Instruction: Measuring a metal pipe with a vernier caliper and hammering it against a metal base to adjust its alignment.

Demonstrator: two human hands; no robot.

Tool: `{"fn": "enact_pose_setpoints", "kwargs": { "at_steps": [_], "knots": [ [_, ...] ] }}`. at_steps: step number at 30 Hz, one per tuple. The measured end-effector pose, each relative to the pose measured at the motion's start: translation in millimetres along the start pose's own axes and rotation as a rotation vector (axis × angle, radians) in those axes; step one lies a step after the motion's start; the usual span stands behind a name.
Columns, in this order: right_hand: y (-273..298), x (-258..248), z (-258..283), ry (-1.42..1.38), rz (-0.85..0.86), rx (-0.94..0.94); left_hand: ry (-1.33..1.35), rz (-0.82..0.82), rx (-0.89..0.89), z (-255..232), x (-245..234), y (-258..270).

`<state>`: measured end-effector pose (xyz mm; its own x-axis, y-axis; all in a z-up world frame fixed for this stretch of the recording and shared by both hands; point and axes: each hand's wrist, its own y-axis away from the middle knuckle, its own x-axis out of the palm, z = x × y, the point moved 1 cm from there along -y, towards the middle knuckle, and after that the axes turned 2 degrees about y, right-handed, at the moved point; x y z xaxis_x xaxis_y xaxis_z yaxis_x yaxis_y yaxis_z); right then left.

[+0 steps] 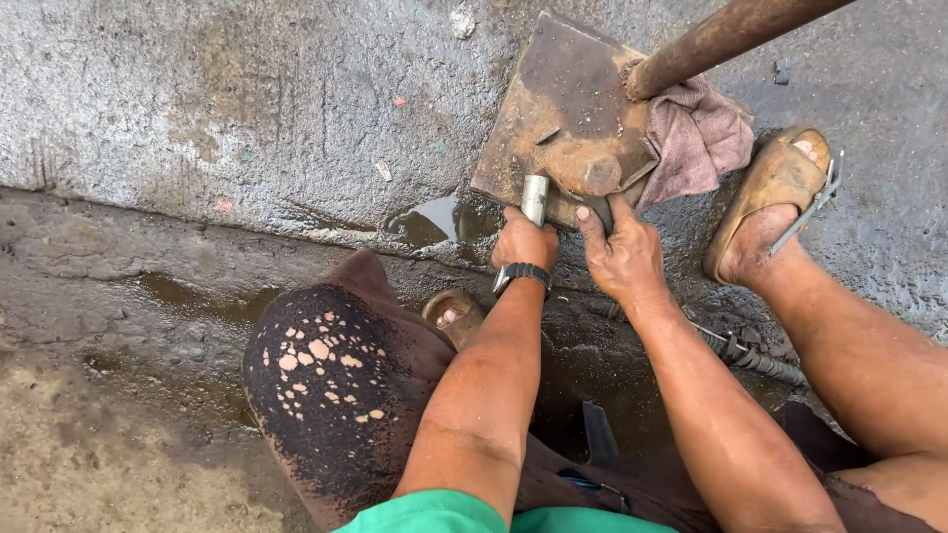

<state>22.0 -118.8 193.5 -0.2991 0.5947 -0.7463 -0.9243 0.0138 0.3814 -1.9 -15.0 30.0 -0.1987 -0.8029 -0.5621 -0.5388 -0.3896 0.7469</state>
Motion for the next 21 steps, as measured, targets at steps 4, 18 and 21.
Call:
{"fn": "enact_pose_setpoints", "kwargs": {
  "at_steps": [4,18,21],
  "knots": [
    [-3.0,7.9,0.7,0.012,-0.140,-0.237,0.005,0.001,-0.007,-4.2,0.5,0.8],
    [-18.7,21.1,-22.0,0.318,0.266,0.004,0.020,-0.072,0.070,-6.2,-7.2,12.0],
    [-7.4,2.2,15.1,0.181,0.144,-0.008,0.028,-0.059,0.061,-5.7,6.0,0.8]
  ]
}}
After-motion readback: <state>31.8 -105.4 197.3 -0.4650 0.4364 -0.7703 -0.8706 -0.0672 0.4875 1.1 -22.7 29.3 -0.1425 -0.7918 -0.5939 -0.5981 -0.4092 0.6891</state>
